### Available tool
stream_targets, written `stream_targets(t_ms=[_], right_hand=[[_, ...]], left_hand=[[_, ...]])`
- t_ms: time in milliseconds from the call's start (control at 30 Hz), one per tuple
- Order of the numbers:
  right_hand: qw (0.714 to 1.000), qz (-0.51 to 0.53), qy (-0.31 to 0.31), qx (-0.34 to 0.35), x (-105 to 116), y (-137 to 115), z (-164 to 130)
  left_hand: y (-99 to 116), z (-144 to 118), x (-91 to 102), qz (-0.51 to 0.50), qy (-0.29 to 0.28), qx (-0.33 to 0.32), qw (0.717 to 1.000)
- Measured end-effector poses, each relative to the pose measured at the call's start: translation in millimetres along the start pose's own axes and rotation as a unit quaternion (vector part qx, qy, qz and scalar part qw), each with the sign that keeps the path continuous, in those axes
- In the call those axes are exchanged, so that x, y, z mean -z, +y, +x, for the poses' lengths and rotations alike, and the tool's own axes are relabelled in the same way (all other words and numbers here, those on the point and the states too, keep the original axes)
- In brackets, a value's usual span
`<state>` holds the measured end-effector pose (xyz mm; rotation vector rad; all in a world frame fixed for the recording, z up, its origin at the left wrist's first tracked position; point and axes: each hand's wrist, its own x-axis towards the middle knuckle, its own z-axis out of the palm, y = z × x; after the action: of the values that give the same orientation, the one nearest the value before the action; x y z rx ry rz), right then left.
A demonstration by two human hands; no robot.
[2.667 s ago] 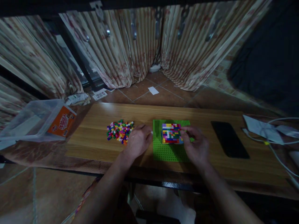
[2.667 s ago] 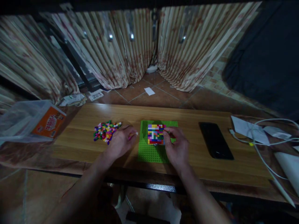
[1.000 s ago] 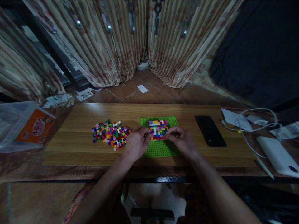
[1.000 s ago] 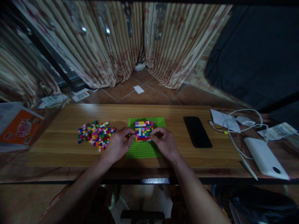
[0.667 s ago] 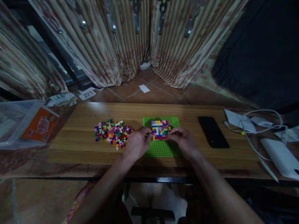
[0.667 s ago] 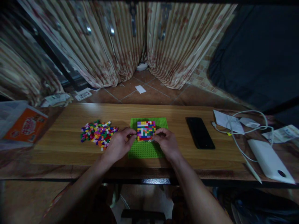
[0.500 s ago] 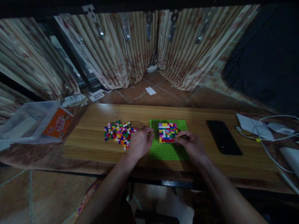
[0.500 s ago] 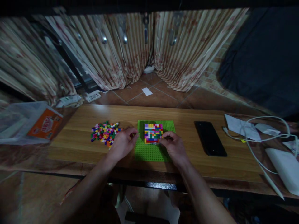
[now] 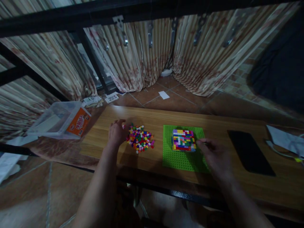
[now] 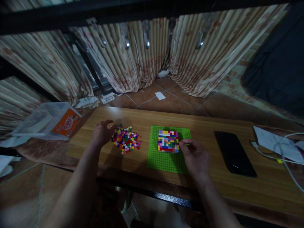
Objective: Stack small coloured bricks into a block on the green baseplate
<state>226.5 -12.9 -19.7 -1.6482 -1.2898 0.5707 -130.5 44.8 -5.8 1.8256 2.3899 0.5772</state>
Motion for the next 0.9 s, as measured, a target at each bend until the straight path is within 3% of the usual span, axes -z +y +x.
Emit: stream_targets(t_ms=[67,133,200,300,367,433,633,767,900], right_hand=[[0.994,-0.064,0.053,0.076,2,-11,-4],[0.976,-0.079,0.059,0.195,1,-23,-13],[0.961,-0.065,0.029,0.267,-7,-34,-26],[0.939,-0.073,-0.070,0.328,-36,-42,-50],[0.930,-0.081,-0.136,0.332,-64,-44,-64],[0.932,-0.091,-0.164,0.309,-96,-47,-72],[0.938,-0.156,-0.174,0.255,-173,-65,-55],[0.926,-0.189,-0.201,0.257,-190,-69,-40],[0.921,-0.159,-0.234,0.268,-190,-69,-35]], left_hand=[[-18,7,-1.1,-0.039,0.010,0.014,0.999],[-31,10,-4.9,-0.095,0.015,-0.047,0.994],[-39,10,-10.9,-0.144,0.003,-0.122,0.982],[-40,6,-21.0,-0.159,-0.019,-0.173,0.972],[-37,4,-26.2,-0.166,-0.030,-0.188,0.968],[-33,3,-29.1,-0.179,-0.036,-0.205,0.962],[-26,1,-30.0,-0.178,-0.046,-0.249,0.951],[-22,-2,-28.4,-0.195,-0.063,-0.279,0.938],[-18,-6,-24.9,-0.245,-0.094,-0.261,0.929]])
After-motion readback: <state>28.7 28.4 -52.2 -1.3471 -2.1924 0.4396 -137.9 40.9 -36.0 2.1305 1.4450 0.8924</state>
